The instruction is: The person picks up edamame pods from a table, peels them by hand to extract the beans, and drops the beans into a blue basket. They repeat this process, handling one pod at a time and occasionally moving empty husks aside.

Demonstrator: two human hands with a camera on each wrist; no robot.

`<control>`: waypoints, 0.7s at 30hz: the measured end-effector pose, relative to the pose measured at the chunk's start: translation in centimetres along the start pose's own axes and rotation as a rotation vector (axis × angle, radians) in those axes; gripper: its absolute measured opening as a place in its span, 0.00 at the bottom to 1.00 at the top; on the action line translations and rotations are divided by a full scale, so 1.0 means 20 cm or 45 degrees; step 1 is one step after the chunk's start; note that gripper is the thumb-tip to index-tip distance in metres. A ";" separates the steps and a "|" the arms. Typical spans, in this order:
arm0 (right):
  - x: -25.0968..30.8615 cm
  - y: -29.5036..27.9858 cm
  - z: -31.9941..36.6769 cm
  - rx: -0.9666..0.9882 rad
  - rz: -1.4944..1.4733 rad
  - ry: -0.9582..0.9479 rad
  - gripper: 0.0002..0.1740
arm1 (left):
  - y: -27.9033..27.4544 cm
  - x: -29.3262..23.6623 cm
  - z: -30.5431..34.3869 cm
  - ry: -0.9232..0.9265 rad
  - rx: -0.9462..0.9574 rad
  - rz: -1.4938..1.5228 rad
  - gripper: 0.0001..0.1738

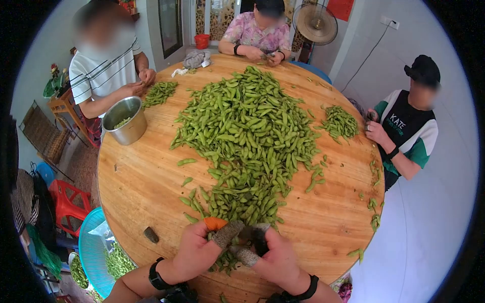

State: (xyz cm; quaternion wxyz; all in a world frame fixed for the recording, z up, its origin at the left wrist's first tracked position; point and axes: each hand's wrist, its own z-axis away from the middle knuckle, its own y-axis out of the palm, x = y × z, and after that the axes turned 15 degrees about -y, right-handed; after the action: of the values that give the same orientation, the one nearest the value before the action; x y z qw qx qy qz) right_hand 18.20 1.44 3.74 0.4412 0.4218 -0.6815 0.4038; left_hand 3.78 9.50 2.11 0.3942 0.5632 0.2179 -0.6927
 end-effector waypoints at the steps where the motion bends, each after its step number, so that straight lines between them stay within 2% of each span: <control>1: 0.01 -0.01 0.01 0.115 0.092 -0.010 0.13 | 0.01 -0.02 0.01 -0.025 -0.020 0.038 0.08; 2: 0.01 -0.01 0.01 0.230 0.184 -0.019 0.11 | 0.01 -0.03 0.02 -0.050 -0.040 0.077 0.09; 3: 0.01 -0.01 0.01 0.231 0.184 -0.019 0.11 | 0.01 -0.03 0.01 -0.051 -0.041 0.078 0.09; 5: 0.01 0.00 0.01 0.126 -0.227 0.122 0.08 | 0.01 -0.02 0.01 -0.079 0.045 0.169 0.09; 9: 0.03 -0.03 0.01 0.113 -0.272 0.240 0.06 | -0.01 -0.01 0.00 0.006 0.172 0.140 0.10; 11: 0.06 -0.04 0.00 0.088 -0.443 0.420 0.05 | -0.02 -0.03 0.00 0.043 0.209 0.115 0.10; 12: 0.05 -0.05 0.00 0.087 -0.444 0.420 0.05 | -0.02 -0.04 0.01 0.042 0.209 0.115 0.10; 14: 0.04 -0.07 0.00 0.074 -0.548 0.416 0.05 | -0.03 -0.06 0.01 -0.268 0.385 0.310 0.19; 15: 0.04 -0.07 0.00 0.073 -0.548 0.415 0.05 | -0.03 -0.05 0.01 -0.267 0.386 0.309 0.19; 17: 0.04 -0.08 0.00 0.098 -0.395 0.284 0.05 | -0.03 -0.05 0.01 -0.413 0.535 0.601 0.11; 18: 0.04 -0.07 0.00 0.100 -0.393 0.283 0.05 | -0.03 -0.05 0.01 -0.412 0.534 0.603 0.11; 20: 0.01 -0.05 0.02 0.104 -0.080 0.063 0.06 | -0.01 -0.05 0.01 -0.464 0.471 0.677 0.12; 21: -0.01 -0.06 0.03 0.108 -0.077 0.058 0.06 | -0.01 -0.05 0.00 -0.458 0.471 0.679 0.12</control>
State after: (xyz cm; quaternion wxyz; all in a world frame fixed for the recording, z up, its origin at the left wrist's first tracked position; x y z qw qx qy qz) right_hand 19.11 0.58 3.67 0.4503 0.4510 -0.6406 0.4283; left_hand 3.68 9.89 3.11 0.4843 0.5314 -0.1383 -0.6812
